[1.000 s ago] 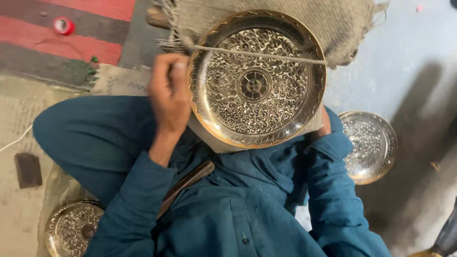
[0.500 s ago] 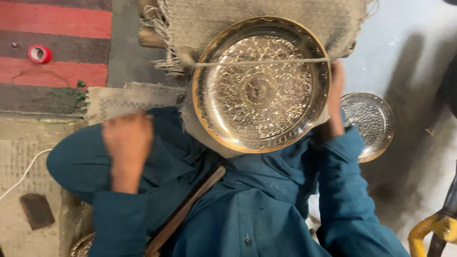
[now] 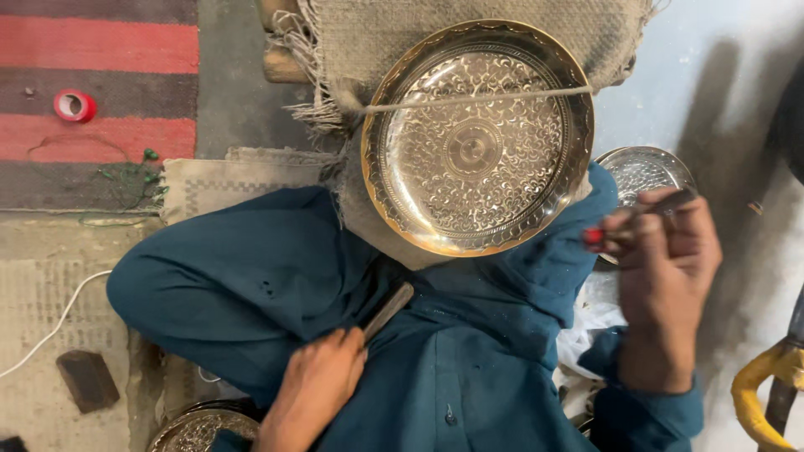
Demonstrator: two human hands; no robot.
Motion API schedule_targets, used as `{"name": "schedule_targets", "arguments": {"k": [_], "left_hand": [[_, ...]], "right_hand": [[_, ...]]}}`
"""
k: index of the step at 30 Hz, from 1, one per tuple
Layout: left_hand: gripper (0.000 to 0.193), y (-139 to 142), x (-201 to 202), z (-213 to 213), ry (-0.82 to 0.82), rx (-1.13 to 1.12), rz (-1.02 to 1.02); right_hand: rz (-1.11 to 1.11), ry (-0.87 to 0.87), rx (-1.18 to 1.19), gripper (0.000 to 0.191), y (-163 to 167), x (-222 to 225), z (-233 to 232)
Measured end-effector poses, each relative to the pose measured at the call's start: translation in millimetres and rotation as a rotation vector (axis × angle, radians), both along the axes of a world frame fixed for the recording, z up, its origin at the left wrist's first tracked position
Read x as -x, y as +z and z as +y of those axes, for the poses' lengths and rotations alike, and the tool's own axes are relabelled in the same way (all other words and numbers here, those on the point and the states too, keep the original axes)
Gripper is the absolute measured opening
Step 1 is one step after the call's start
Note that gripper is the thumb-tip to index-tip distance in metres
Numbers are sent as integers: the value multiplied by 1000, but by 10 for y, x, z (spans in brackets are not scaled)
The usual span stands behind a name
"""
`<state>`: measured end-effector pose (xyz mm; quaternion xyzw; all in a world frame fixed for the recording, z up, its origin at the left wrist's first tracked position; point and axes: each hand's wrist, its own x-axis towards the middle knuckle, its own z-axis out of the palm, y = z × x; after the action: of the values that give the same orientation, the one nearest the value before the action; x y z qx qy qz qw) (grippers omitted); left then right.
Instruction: The person sits cross-legged on the floor with an ornate brass plate resting on a cloth pad on their lap. They hold a small chisel against the plate's engraved surface and strike it with a wooden mallet, working the decorative pattern, briefly repositioning the plate and chisel before resuming hammering.
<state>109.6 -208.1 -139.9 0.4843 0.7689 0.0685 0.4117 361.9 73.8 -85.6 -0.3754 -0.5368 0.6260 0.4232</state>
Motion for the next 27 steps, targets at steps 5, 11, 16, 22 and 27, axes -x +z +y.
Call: {"name": "schedule_targets", "arguments": {"k": [5, 11, 16, 22, 27], "left_hand": [[51, -127, -99, -291, 50, -149, 112], [55, -257, -115, -360, 37, -150, 176], [59, -51, 280, -414, 148, 304, -120], [76, 345, 788, -580, 347, -88, -527], [74, 423, 798, -294, 501, -467, -599]], "right_hand": [[-111, 148, -14, 27, -5, 559, -205], [-69, 369, -79, 26, -101, 1089, -282], [-73, 402, -137, 25, -258, 1339, -265], [-114, 392, -104, 28, -293, 1394, -244], [-142, 433, -201, 24, -246, 1383, -210]]}}
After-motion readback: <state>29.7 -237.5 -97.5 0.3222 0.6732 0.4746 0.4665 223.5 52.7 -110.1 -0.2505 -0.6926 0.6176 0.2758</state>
